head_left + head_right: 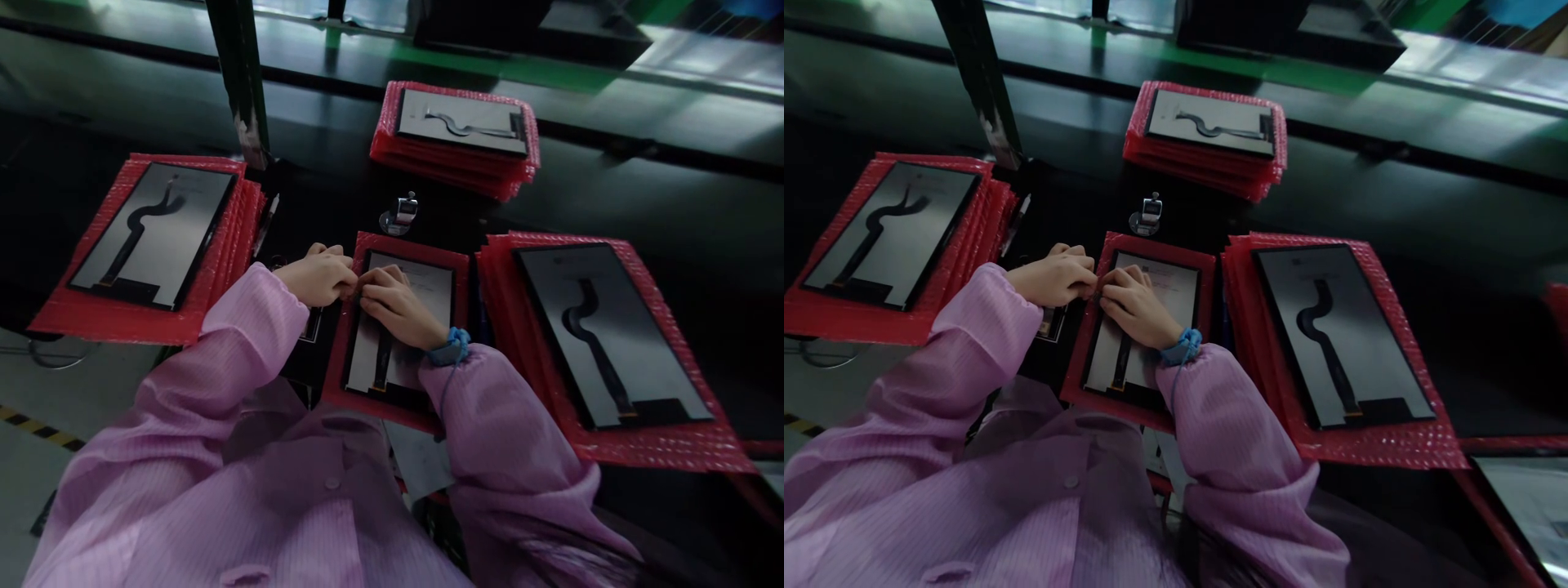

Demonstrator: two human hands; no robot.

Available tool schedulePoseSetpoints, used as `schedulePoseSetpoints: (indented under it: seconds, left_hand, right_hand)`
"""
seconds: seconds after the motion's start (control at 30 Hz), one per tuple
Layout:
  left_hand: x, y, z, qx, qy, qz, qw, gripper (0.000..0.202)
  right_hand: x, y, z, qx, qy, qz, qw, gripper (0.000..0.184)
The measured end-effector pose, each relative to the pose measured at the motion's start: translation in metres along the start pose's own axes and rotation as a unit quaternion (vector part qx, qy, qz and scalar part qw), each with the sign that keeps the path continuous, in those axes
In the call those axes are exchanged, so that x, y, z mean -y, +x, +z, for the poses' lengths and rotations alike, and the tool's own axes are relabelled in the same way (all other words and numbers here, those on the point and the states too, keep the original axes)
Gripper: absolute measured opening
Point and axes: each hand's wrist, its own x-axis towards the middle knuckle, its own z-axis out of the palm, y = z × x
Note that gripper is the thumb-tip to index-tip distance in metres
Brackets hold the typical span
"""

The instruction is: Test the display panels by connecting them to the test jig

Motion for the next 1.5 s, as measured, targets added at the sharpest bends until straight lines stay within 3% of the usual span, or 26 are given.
schedulePoseSetpoints:
  seconds: [0.6, 0.97, 1.5]
  left_hand:
    - [-0.001, 0.001, 0.001, -0.011, -0.027, 0.017, 0.999, 0.022]
    - [-0.005, -0.002, -0.006, 0.035, -0.063, 0.023, 0.997, 0.024]
    - [-0.007, -0.003, -0.011, 0.055, -0.051, 0.029, 0.997, 0.021]
  right_hand:
    - [0.0, 0.001, 0.0, 0.005, 0.004, 0.01, 1.0, 0.027]
    - [0.004, -0.004, -0.007, 0.043, 0.085, -0.027, 0.995, 0.04]
    - [0.009, -0.004, -0.007, 0.035, 0.056, -0.014, 0.998, 0.031]
